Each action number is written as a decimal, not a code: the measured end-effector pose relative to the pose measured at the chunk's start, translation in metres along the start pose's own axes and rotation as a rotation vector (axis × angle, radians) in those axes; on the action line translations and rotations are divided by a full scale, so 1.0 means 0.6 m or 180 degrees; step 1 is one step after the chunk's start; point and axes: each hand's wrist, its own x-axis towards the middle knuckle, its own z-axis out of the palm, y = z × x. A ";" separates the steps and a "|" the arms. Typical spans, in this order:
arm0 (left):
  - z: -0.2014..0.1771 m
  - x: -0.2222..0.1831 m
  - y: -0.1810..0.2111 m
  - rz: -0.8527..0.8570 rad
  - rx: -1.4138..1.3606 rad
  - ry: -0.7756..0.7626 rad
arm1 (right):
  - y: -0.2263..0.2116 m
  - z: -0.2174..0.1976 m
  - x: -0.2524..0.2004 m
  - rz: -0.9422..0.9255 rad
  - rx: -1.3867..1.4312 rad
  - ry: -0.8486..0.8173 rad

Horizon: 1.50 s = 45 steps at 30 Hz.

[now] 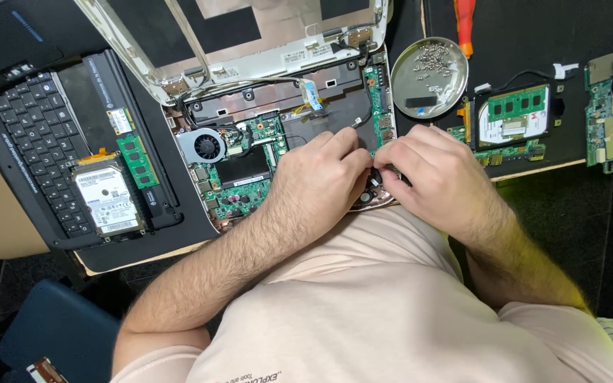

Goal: Reassembling a laptop by installing RAM modules, connecting internal ribbon cables, and fitting the top casing.

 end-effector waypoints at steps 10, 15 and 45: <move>-0.004 0.004 0.007 -0.0216 -0.0138 -0.0333 | -0.001 -0.016 0.005 -0.0239 -0.0453 -0.0089; 0.000 -0.006 0.006 -0.0045 0.0005 -0.0046 | -0.004 -0.022 0.008 -0.0304 -0.0360 -0.0036; -0.021 0.024 0.001 -0.0640 -0.0509 -0.0946 | 0.010 -0.017 0.008 -0.0462 -0.1212 -0.0268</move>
